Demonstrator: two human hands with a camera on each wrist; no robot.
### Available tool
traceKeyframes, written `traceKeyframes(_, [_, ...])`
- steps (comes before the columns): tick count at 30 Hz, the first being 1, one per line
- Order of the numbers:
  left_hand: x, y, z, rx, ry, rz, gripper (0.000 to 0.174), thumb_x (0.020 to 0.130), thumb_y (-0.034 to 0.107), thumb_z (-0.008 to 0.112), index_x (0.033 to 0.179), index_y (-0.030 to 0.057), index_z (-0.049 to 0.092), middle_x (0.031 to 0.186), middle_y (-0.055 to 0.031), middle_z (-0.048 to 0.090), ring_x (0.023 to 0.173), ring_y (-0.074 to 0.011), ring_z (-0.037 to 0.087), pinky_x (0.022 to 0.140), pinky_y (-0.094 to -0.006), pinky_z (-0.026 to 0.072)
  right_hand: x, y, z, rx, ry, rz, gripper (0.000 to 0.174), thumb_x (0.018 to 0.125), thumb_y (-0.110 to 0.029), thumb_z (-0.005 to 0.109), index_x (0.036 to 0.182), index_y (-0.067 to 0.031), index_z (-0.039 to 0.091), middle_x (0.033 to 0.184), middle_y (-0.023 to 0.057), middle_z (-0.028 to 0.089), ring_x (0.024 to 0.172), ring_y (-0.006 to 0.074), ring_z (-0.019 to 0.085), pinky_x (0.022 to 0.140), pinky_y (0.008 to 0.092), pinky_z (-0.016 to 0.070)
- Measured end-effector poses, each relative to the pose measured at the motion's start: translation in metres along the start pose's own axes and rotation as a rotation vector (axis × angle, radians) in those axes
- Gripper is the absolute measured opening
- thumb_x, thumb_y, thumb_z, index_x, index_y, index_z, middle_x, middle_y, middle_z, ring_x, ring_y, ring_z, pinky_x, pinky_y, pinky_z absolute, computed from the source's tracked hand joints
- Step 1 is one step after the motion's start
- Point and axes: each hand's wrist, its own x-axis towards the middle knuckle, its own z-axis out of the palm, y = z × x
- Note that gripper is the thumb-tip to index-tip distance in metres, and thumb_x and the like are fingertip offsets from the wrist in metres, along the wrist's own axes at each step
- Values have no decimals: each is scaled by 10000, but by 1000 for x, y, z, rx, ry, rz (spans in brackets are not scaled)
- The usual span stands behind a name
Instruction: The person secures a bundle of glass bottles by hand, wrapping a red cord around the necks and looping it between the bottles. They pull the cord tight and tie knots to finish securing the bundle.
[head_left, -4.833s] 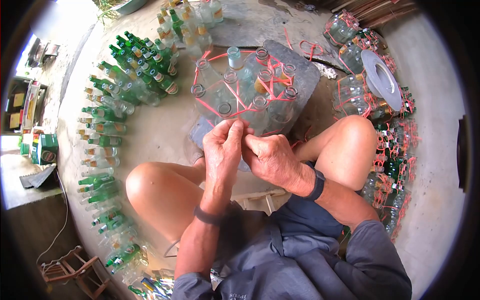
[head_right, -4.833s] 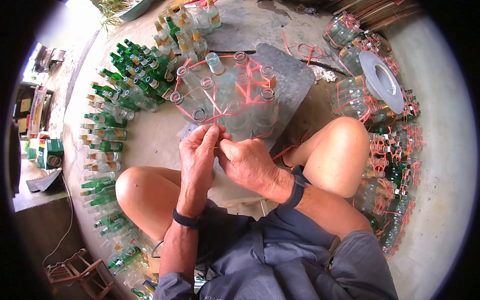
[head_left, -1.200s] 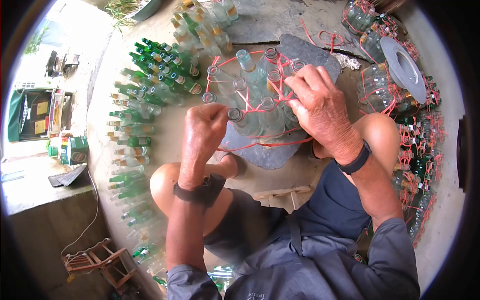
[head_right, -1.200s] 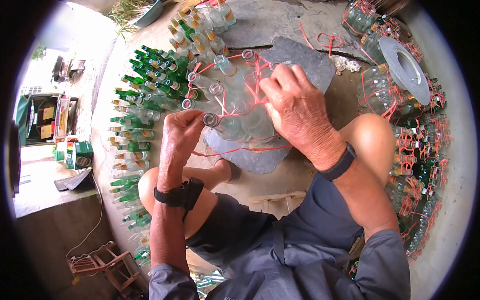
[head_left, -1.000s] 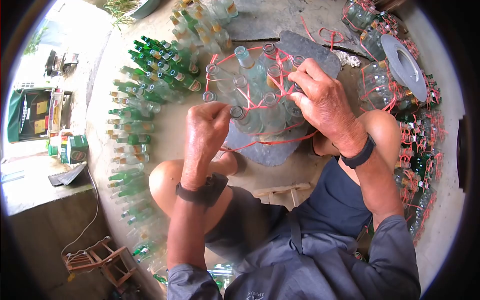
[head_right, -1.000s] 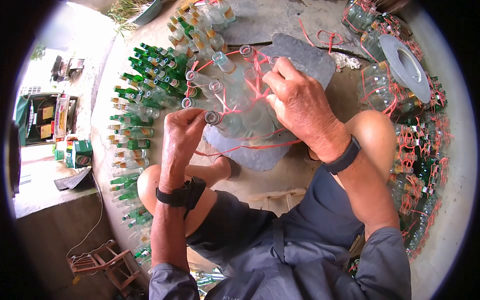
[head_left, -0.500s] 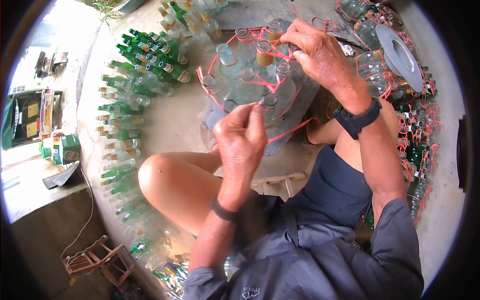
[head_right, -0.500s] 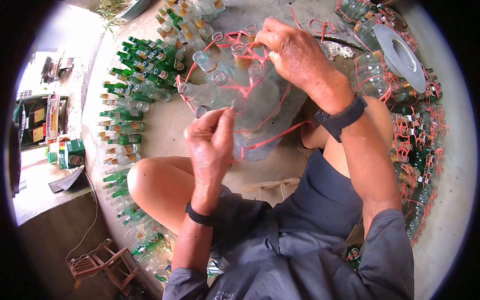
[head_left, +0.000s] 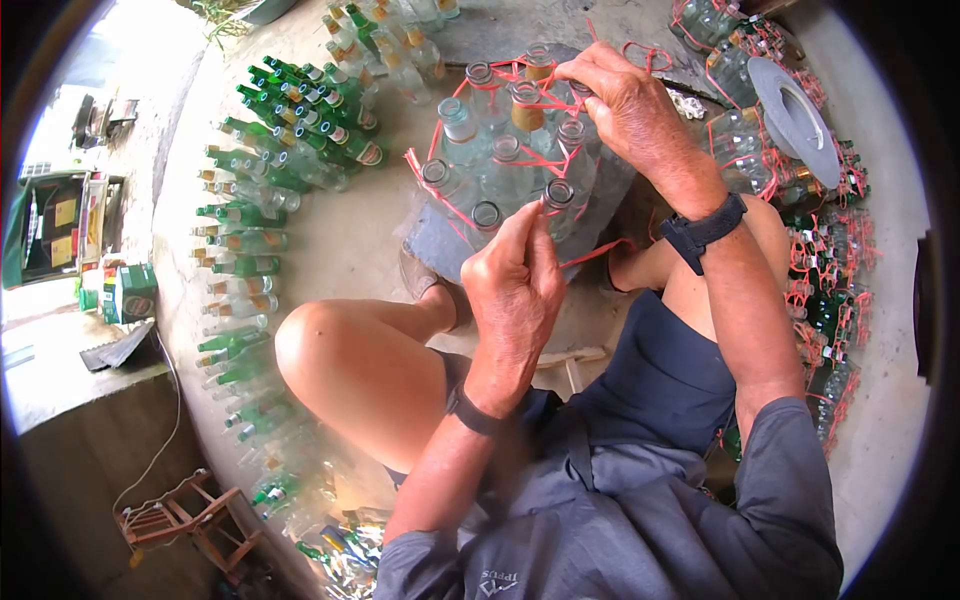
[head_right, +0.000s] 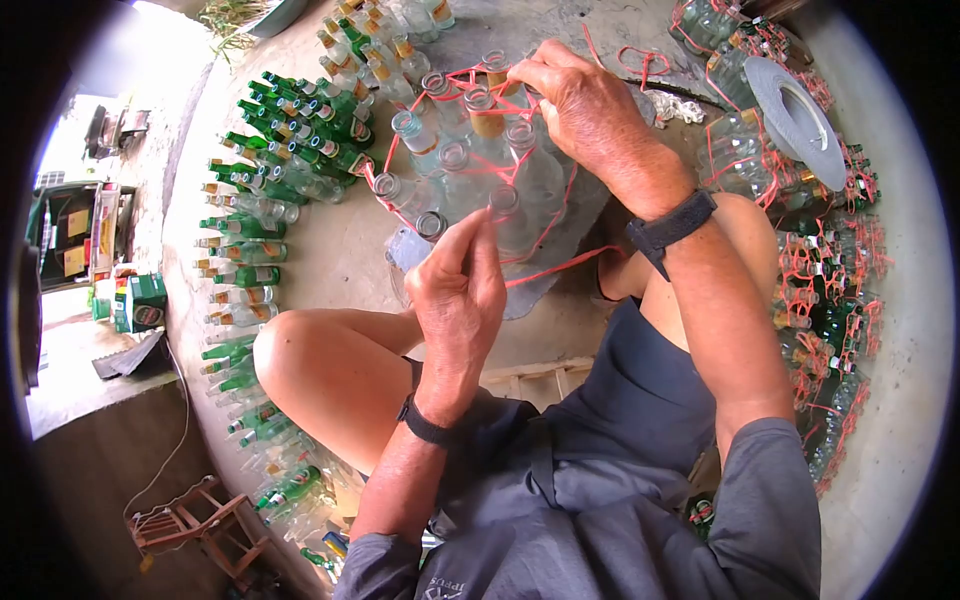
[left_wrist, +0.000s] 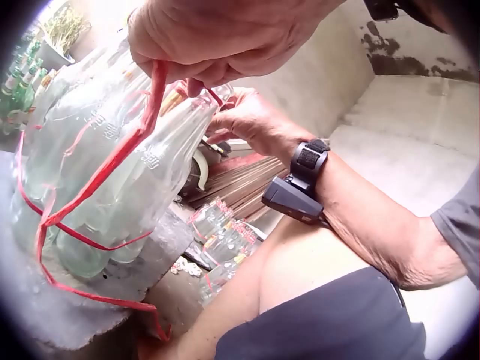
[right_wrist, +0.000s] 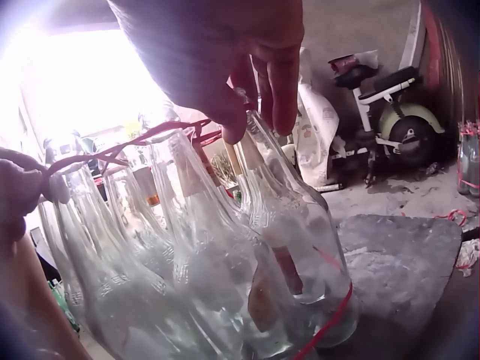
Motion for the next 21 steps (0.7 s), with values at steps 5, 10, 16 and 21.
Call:
traceKeyframes(5, [-7,-8,-6,92,75,203,204,1002,-21,725,1196,16,777,846,-145,759,718,-94,676,697,-266,553,0,-1,1,7,0,11,374,873,80,682,1204,-89,733,1133,122,712,1027,400,725,851,485,611])
traceKeyframes(10, [-20,-14,-8,56,132,174,220,1000,-31,736,1206,30,780,844,-72,758,726,-60,642,685,-248,540,-1,-3,0,3,-6,20,375,877,65,684,1211,-97,732,1139,104,713,1030,398,725,850,481,608])
traceKeyframes(16, [-21,-13,-12,-95,121,-14,138,1016,27,762,1150,18,792,823,29,698,733,-26,566,659,-214,491,-1,-1,-3,-35,-34,15,395,874,61,672,1227,-106,738,1166,89,709,1064,387,716,889,480,605])
traceKeyframes(21, [-20,-15,-15,-208,112,-163,105,1033,78,765,1072,-14,796,808,40,684,734,-19,548,659,-219,480,4,-23,-24,-42,57,-120,365,828,60,673,1151,-88,759,1139,91,710,1064,347,708,918,463,592])
